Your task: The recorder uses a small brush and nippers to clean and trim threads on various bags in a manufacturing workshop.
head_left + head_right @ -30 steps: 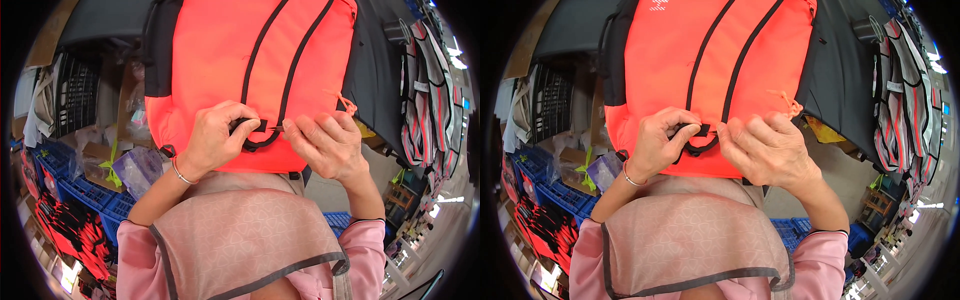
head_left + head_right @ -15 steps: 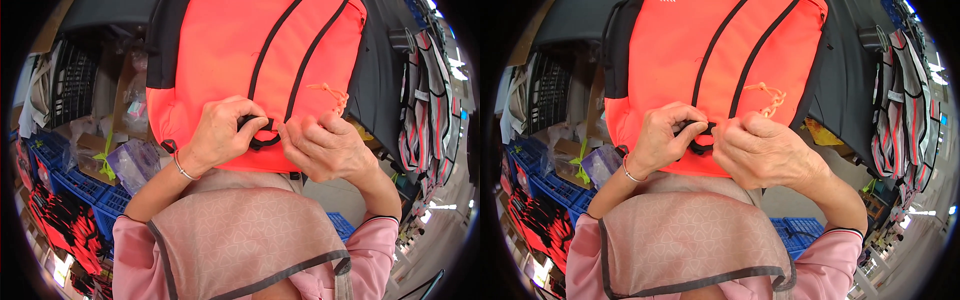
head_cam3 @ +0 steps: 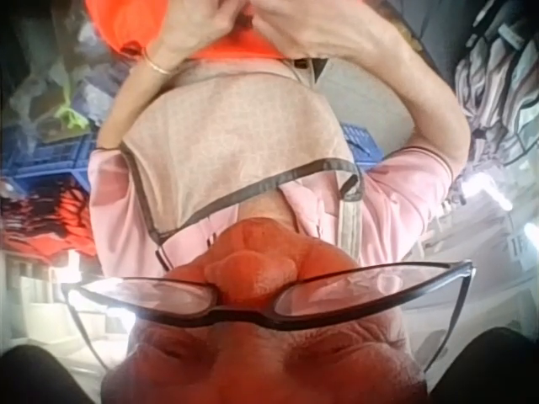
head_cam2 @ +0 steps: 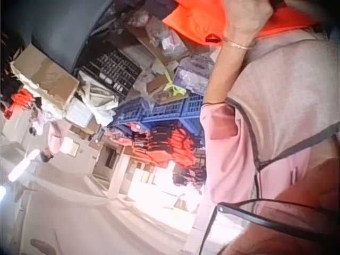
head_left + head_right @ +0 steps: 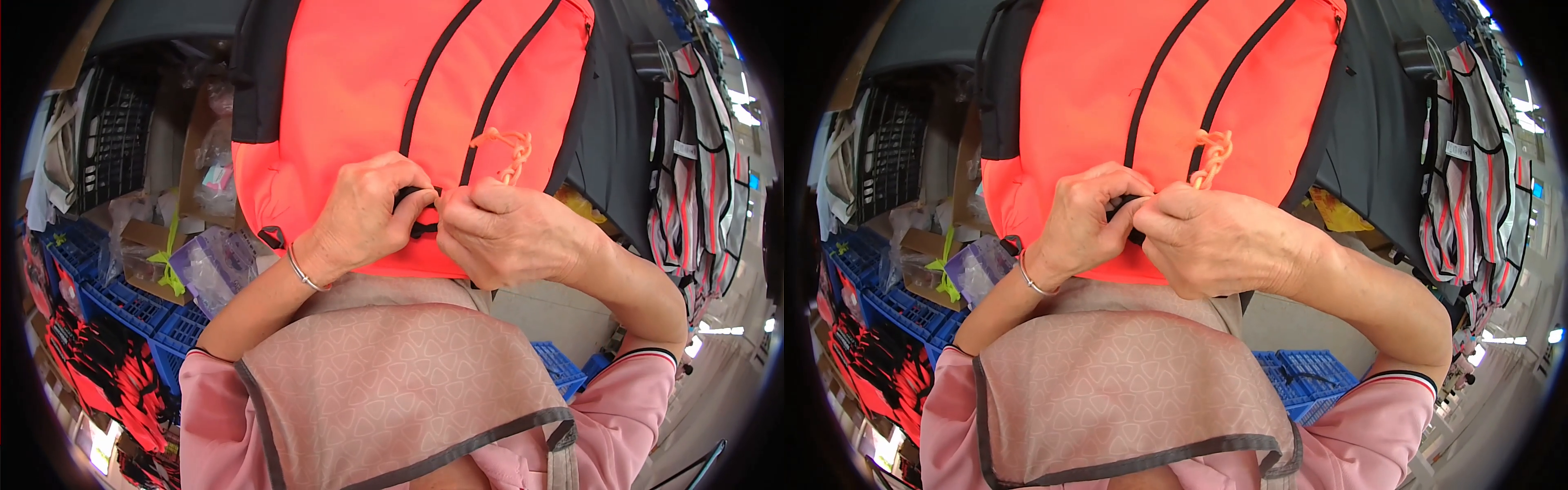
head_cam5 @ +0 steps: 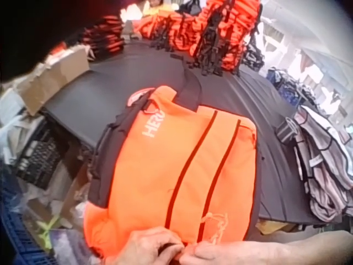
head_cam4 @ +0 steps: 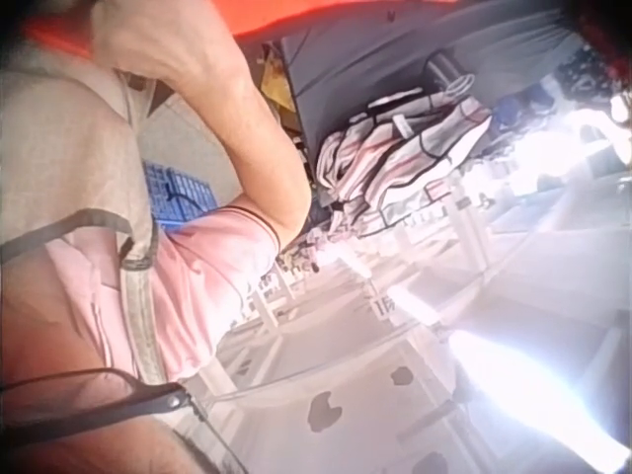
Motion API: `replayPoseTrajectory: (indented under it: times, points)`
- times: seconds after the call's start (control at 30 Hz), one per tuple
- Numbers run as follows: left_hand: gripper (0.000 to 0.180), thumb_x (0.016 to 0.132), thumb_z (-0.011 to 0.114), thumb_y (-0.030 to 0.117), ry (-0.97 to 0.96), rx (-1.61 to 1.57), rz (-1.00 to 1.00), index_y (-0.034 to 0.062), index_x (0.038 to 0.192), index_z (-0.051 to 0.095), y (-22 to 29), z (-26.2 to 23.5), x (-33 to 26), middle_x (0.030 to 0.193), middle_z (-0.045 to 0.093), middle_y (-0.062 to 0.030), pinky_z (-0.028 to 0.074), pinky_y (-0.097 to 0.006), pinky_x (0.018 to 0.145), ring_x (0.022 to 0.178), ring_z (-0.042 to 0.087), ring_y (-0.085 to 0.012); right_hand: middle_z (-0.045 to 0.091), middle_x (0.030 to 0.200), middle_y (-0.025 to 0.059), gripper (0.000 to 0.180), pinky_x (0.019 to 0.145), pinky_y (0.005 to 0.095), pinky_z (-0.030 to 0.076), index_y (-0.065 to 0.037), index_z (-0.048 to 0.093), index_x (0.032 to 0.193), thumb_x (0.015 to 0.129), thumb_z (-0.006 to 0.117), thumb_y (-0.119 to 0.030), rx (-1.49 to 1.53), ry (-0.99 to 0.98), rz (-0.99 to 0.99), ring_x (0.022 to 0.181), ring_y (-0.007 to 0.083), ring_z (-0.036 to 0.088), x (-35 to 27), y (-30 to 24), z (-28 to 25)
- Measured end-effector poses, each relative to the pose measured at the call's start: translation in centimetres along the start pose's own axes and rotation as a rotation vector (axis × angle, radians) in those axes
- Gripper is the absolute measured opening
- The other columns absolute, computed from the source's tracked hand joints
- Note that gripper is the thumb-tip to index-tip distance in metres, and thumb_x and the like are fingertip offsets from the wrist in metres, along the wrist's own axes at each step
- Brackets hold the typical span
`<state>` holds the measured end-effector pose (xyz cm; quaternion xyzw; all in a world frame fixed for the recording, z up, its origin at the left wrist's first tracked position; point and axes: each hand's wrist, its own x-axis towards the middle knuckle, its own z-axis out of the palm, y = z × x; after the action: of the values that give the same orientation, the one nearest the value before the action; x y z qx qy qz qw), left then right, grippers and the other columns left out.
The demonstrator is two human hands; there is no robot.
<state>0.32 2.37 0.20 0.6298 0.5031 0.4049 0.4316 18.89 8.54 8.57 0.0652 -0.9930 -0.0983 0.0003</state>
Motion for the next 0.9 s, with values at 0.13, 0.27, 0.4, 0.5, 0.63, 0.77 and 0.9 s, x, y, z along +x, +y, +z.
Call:
replayPoseTrajectory:
  times: [0.13,0.27,0.4,0.5,0.63,0.77,0.9]
  points:
    - [0.005,0.081,0.071,0.003,-0.010,-0.056,-0.065,-0.0003,0.084,0.070,-0.2,0.0,0.1,0.078,0.066,-0.0139,0.051,-0.033,0.061,0.066,0.066,-0.0239,0.061,0.079,0.0041,0.018,0.058,0.0267,0.037,-0.005,0.060,0.076,0.063,0.066,-0.015,0.165,0.029,0.149,0.074,0.0135,0.054,-0.9,0.1,-0.1]
    - [0.006,0.081,0.072,0.004,-0.004,-0.097,-0.112,-0.0005,0.084,0.070,-0.2,-0.2,0.0,0.078,0.066,-0.0131,0.051,-0.031,0.060,0.065,0.065,-0.0201,0.061,0.081,0.0035,0.019,0.058,0.0274,0.037,-0.004,0.064,0.081,0.066,0.068,-0.014,0.183,0.018,0.228,0.071,0.0134,0.053,-2.0,0.5,-0.5]
    - [0.006,0.081,0.072,0.004,-0.019,-0.091,-0.111,-0.0007,0.085,0.070,-0.2,-0.2,0.2,0.078,0.066,-0.0126,0.051,-0.030,0.059,0.064,0.065,-0.0186,0.061,0.081,0.0026,0.021,0.060,0.0273,0.039,-0.003,0.064,0.083,0.065,0.066,-0.013,0.113,0.107,0.276,0.073,0.0139,0.053,-2.2,0.3,-0.5]
    - [0.006,0.081,0.072,0.004,-0.021,-0.090,-0.106,-0.0007,0.085,0.070,-0.2,-0.2,0.3,0.078,0.066,-0.0127,0.051,-0.030,0.059,0.064,0.065,-0.0187,0.063,0.084,0.0028,0.024,0.058,0.0268,0.036,-0.001,0.068,0.091,0.069,0.069,-0.012,0.125,0.064,0.235,0.070,0.0126,0.052,-1.8,0.4,-0.5]
    - [0.006,0.081,0.072,0.004,-0.003,-0.102,-0.110,-0.0007,0.085,0.070,-0.2,0.0,0.2,0.078,0.066,-0.0127,0.051,-0.030,0.059,0.064,0.065,-0.0192,0.063,0.084,0.0036,0.024,0.059,0.0264,0.039,-0.002,0.068,0.089,0.068,0.068,-0.013,0.115,0.040,0.173,0.075,0.0134,0.055,-1.6,0.6,-0.3]
    - [0.005,0.082,0.071,-0.001,-0.031,-0.108,-0.105,-0.0003,0.087,0.071,-0.4,-0.1,0.1,0.086,0.069,-0.0082,0.048,-0.024,0.056,0.067,0.060,-0.0094,0.063,0.084,0.0042,0.023,0.062,0.0272,0.042,-0.001,0.067,0.087,0.068,0.067,-0.013,0.142,0.033,0.103,0.077,0.0142,0.057,-1.4,1.0,-0.2]
    - [0.006,0.081,0.070,-0.001,-0.060,-0.110,-0.087,-0.0006,0.087,0.070,0.0,-0.4,0.1,0.083,0.067,-0.0105,0.050,-0.028,0.059,0.067,0.063,-0.0150,0.063,0.084,0.0050,0.026,0.064,0.0282,0.044,-0.001,0.066,0.085,0.064,0.065,-0.016,0.186,0.048,0.039,0.079,0.0153,0.058,-1.1,1.6,0.0]
